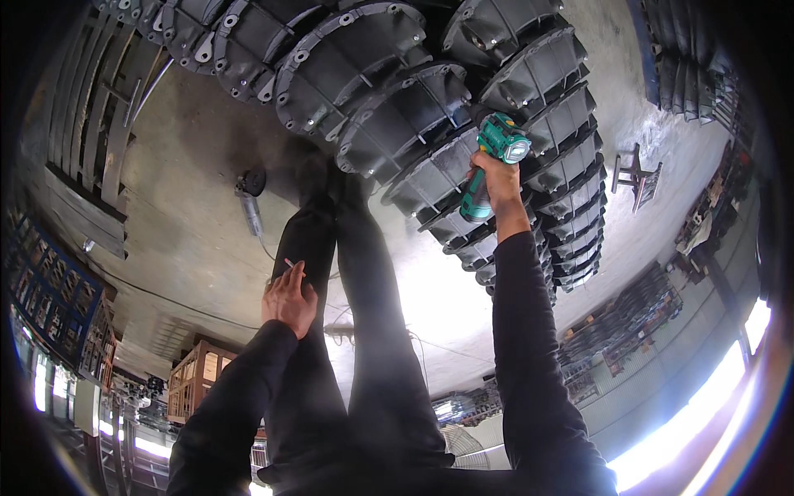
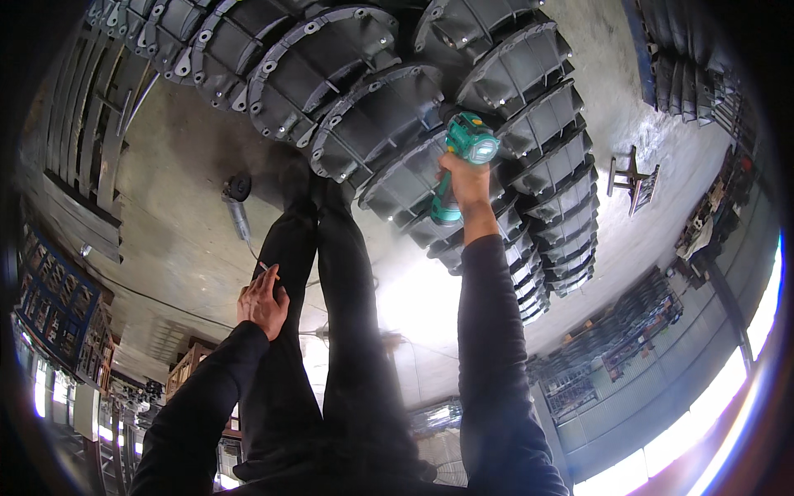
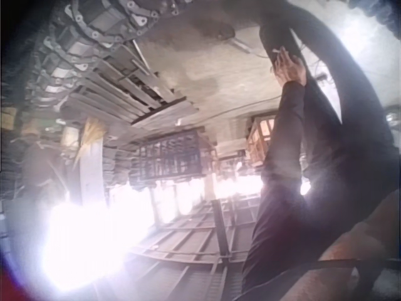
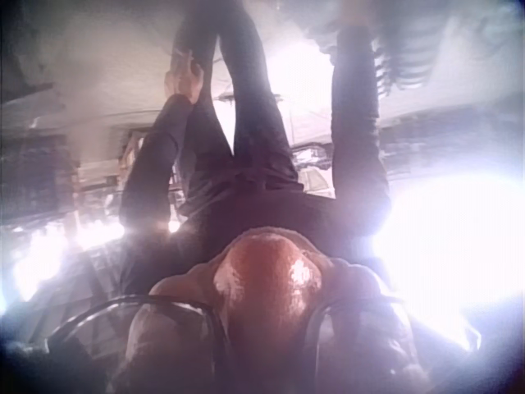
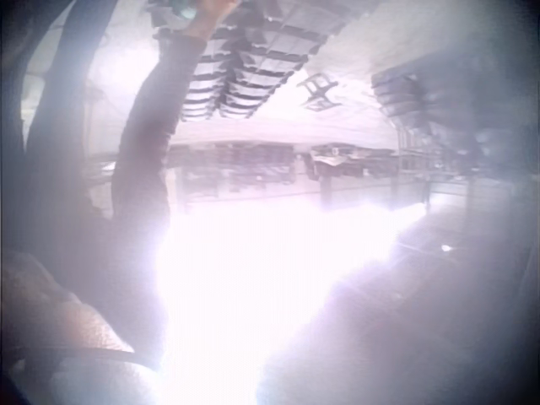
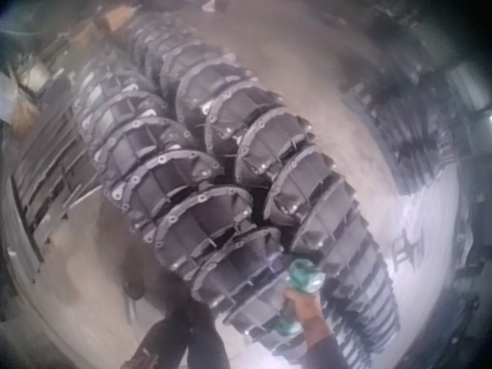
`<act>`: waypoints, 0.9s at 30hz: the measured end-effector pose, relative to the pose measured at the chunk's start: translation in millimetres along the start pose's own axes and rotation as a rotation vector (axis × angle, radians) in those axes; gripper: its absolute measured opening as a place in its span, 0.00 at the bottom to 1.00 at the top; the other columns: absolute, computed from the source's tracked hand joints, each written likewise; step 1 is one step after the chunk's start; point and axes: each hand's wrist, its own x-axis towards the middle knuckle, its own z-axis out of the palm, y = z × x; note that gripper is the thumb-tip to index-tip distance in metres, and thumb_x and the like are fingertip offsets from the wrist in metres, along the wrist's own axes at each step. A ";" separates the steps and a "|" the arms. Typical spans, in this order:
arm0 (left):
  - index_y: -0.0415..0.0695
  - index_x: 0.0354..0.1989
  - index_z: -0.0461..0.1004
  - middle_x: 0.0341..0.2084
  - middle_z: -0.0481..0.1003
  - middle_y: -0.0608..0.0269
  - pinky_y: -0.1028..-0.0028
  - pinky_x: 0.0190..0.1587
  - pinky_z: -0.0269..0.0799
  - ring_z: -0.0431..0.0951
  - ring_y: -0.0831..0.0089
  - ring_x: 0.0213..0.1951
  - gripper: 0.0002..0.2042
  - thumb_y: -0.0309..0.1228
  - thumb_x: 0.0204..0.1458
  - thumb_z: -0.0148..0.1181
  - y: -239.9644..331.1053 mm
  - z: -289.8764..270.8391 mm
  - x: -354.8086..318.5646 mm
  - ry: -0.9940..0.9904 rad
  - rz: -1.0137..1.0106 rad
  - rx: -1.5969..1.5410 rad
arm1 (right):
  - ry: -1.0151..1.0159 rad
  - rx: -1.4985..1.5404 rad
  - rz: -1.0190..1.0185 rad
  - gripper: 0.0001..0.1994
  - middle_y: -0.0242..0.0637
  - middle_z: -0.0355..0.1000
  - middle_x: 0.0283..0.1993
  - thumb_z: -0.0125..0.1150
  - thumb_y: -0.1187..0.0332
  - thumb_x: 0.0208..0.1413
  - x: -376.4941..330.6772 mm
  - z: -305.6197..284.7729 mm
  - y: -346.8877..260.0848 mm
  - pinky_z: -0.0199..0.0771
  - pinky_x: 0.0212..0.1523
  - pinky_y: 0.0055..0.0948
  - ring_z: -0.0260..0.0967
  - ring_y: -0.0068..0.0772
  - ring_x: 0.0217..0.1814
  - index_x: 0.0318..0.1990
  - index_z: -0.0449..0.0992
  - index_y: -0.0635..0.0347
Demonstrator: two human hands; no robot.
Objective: The person uses a cordless drill to make holes in stacked metal parts in a workshop. The person holds the drill with one hand and occasionally steadies the parts with the other hand while drilling.
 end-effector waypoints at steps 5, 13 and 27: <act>0.45 0.65 0.67 0.54 0.77 0.55 0.59 0.58 0.70 0.78 0.55 0.54 0.25 0.34 0.58 0.56 -2.1 -2.4 0.4 -0.048 -0.023 -0.014 | 0.017 -0.133 -0.035 0.09 0.35 0.75 0.29 0.64 0.76 0.47 0.3 1.1 -8.2 0.73 0.27 0.33 0.74 0.32 0.23 0.38 0.76 0.63; 0.45 0.65 0.67 0.53 0.77 0.56 0.60 0.57 0.70 0.78 0.56 0.53 0.25 0.34 0.58 0.56 -6.6 -3.5 -1.3 -0.028 -0.009 -0.020 | 0.012 -0.152 -0.016 0.09 0.34 0.75 0.29 0.63 0.77 0.47 3.8 -1.9 -9.6 0.73 0.27 0.32 0.74 0.32 0.23 0.37 0.76 0.63; 0.44 0.64 0.68 0.53 0.78 0.58 0.61 0.57 0.71 0.79 0.60 0.52 0.25 0.35 0.56 0.58 -5.9 -0.6 -3.5 0.028 0.008 0.000 | 0.019 -0.117 -0.001 0.07 0.35 0.74 0.28 0.65 0.76 0.47 3.2 0.1 -9.6 0.74 0.28 0.33 0.73 0.33 0.22 0.36 0.77 0.60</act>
